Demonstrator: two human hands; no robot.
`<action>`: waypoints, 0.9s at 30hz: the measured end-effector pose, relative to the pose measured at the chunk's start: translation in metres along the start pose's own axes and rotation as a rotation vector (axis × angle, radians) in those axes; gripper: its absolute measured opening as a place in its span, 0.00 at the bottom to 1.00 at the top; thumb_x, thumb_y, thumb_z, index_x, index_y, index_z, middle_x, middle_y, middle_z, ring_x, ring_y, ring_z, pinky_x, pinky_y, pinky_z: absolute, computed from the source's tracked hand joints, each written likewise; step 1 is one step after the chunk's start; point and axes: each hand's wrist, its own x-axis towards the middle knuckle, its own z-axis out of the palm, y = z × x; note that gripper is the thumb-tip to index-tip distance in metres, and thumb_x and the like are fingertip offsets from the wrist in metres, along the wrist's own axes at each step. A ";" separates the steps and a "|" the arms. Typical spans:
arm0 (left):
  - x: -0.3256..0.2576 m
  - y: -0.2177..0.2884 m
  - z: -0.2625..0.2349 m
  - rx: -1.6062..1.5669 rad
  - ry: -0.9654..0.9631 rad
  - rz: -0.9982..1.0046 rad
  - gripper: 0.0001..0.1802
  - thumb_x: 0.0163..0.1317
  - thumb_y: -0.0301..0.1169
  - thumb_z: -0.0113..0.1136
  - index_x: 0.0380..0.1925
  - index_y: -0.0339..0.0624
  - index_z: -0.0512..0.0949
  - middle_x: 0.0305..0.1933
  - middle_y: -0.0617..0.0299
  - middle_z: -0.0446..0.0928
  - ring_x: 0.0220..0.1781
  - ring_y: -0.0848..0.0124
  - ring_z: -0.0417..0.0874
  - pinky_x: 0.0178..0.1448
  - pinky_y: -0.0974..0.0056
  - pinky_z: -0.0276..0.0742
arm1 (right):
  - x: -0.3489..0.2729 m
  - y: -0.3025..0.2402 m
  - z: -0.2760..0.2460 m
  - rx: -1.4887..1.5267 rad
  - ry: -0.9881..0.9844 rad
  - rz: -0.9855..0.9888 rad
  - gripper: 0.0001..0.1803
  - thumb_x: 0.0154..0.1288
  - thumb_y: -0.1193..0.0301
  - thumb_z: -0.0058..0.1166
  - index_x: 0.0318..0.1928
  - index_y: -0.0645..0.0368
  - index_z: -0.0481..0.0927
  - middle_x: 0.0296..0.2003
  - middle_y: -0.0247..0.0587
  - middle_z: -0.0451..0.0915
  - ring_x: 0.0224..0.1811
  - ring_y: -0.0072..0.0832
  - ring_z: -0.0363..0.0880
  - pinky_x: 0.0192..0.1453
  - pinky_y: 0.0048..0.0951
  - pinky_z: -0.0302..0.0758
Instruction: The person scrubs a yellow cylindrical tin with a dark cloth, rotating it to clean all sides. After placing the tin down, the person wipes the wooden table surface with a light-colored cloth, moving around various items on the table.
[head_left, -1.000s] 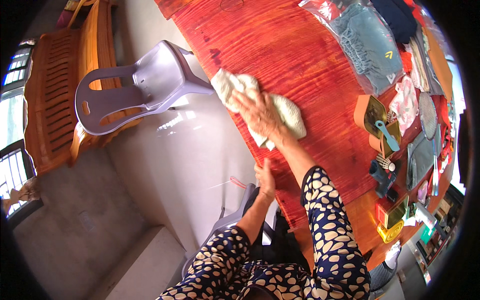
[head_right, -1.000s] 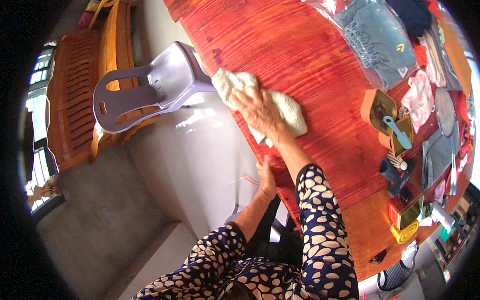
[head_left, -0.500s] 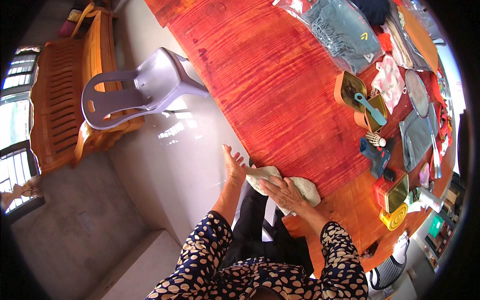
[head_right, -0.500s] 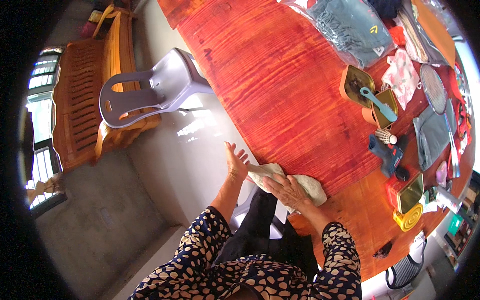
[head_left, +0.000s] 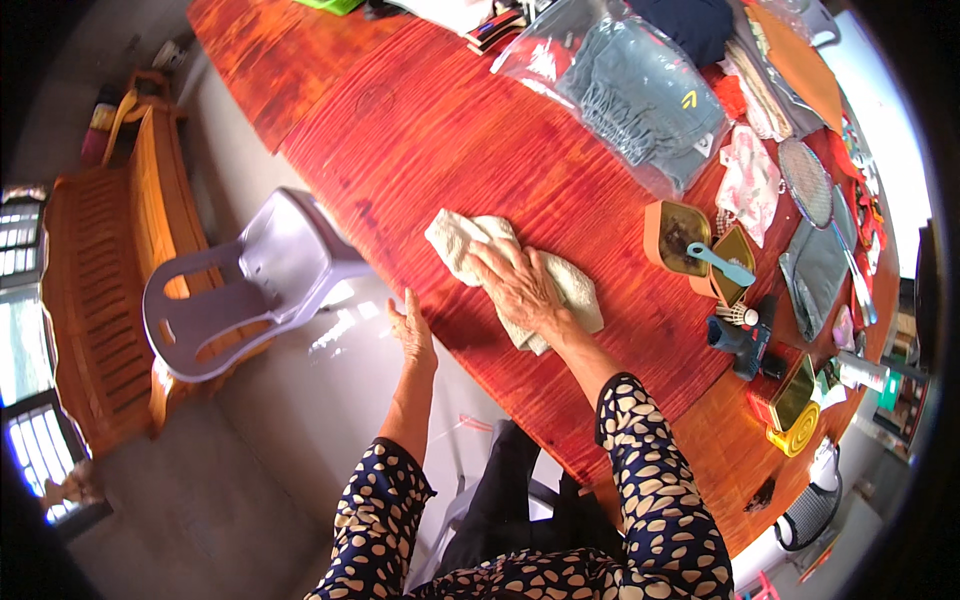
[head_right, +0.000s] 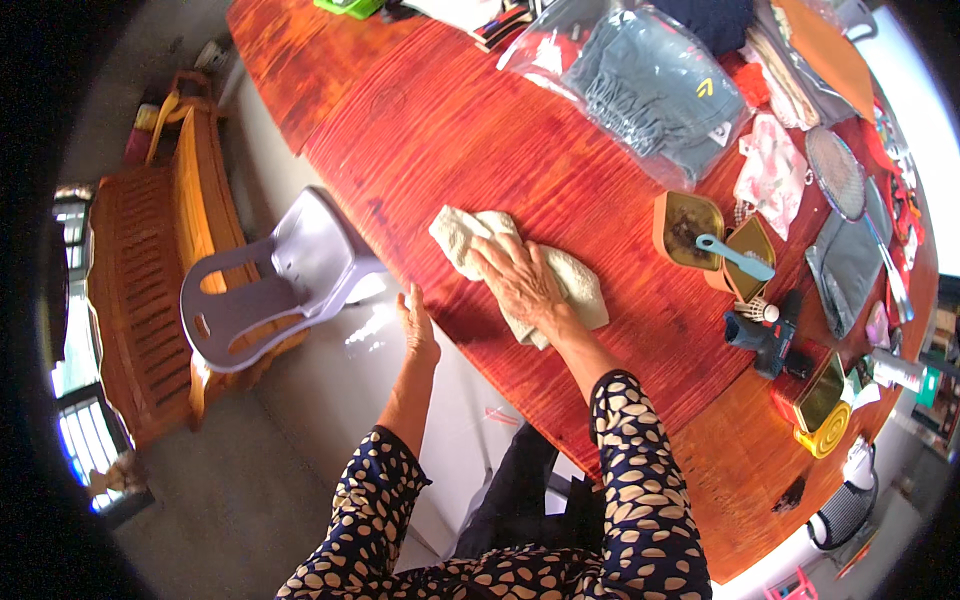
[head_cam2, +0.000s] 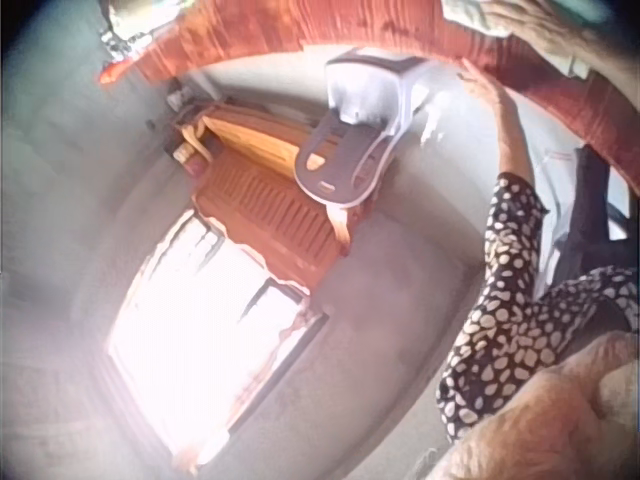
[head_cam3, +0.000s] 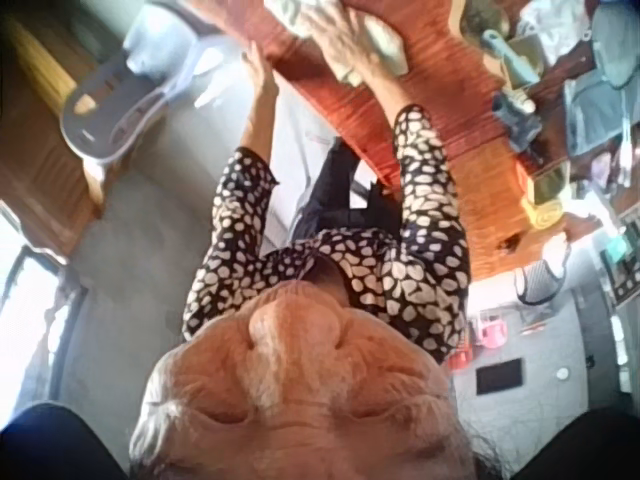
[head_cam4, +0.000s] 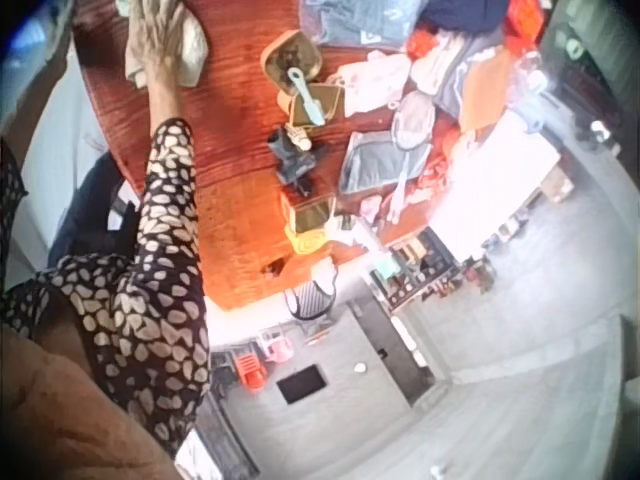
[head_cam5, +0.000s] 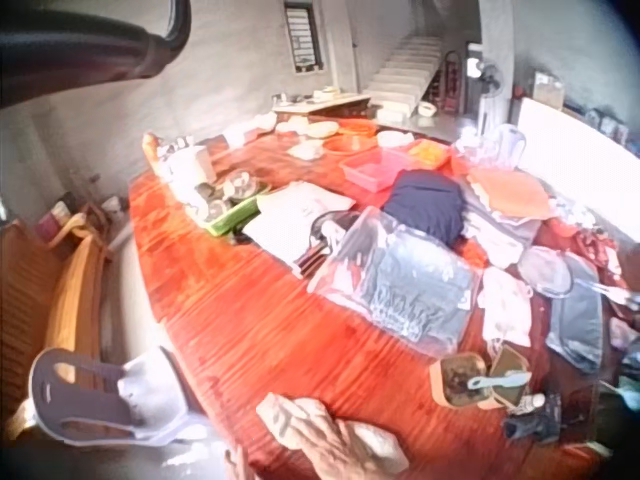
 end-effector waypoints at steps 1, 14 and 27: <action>0.009 0.006 0.003 0.073 0.002 0.032 0.60 0.56 0.64 0.62 0.75 0.41 0.42 0.75 0.41 0.52 0.77 0.52 0.50 0.76 0.50 0.51 | 0.012 0.008 -0.003 -0.021 0.014 0.064 0.25 0.68 0.67 0.43 0.66 0.52 0.69 0.70 0.33 0.62 0.69 0.39 0.59 0.63 0.53 0.65; 0.043 0.037 0.029 0.140 -0.063 0.005 0.73 0.31 0.38 0.87 0.70 0.45 0.41 0.68 0.44 0.58 0.66 0.51 0.67 0.66 0.51 0.74 | 0.022 0.039 -0.002 -0.135 0.284 0.927 0.34 0.64 0.69 0.57 0.69 0.46 0.62 0.72 0.34 0.55 0.71 0.40 0.53 0.63 0.50 0.57; 0.029 0.056 0.034 0.345 0.023 -0.102 0.75 0.30 0.42 0.88 0.69 0.41 0.38 0.68 0.45 0.50 0.71 0.55 0.57 0.71 0.52 0.68 | 0.146 0.086 -0.011 -0.189 0.313 0.715 0.26 0.68 0.66 0.50 0.66 0.47 0.66 0.68 0.33 0.62 0.63 0.42 0.62 0.57 0.50 0.66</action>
